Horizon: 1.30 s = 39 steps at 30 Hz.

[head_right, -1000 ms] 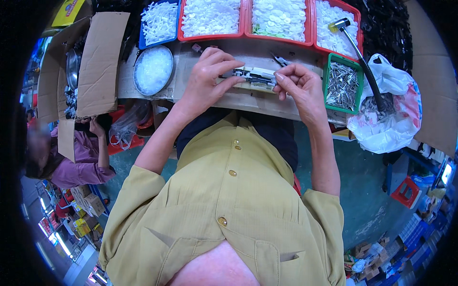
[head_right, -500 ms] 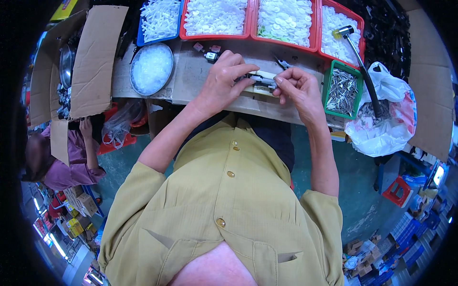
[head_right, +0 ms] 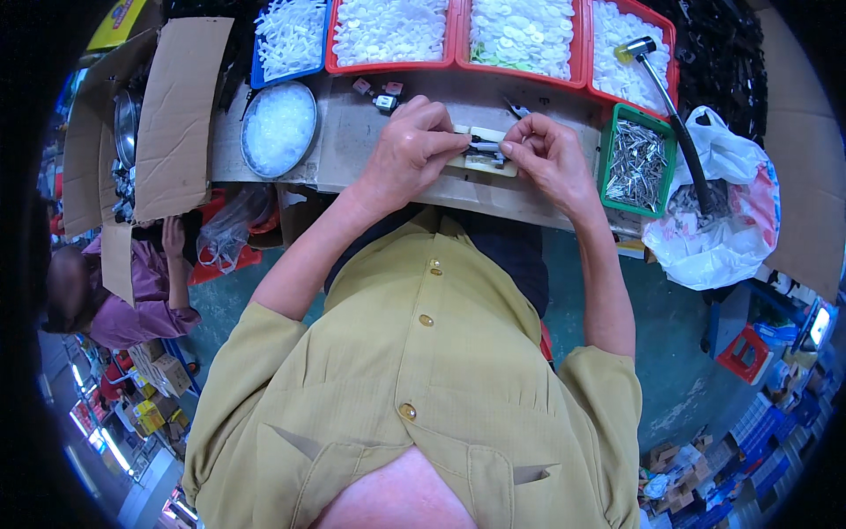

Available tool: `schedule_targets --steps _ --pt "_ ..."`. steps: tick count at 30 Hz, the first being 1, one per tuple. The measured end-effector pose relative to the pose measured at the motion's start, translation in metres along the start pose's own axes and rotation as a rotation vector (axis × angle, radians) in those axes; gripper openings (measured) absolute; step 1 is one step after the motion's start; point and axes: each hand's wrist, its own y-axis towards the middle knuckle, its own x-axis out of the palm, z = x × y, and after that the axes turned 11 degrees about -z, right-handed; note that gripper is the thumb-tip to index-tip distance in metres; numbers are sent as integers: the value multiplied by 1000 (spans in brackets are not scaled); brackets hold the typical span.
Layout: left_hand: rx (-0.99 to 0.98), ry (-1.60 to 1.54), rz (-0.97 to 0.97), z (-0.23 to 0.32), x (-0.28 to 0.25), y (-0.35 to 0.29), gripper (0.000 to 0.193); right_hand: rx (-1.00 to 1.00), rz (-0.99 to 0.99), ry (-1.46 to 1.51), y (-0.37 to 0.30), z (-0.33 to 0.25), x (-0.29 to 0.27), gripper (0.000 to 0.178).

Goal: The person assembles small lock mechanisms at a workbench. They place a metal pin into a lock body, insert a white plastic component, and strike the assembly with a hammer to secure it. The person repeats this process for multiple units, using pliers to adjust components and placing finished locks on the table.

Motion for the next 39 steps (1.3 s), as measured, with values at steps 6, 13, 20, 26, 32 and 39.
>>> schedule_targets --steps 6,13,20,26,32,39 --pt "9 28 -18 0 0 -3 19 -91 46 -208 -1 19 0 16" --pt "16 50 -10 0 1 -4 21 -247 148 -476 -11 20 5 25" --pt "-28 21 -83 8 -8 -2 22 -356 179 -751 0 -44 -39 19" --pt "-35 0 -41 13 -17 -3 29 -417 534 -1055 67 -85 -145 14" --pt "-68 19 -1 12 -28 -5 29 -185 800 -1338 132 -81 -223 25" --pt "-140 36 2 13 -35 1 27 43 338 -1202 156 -134 -232 35"
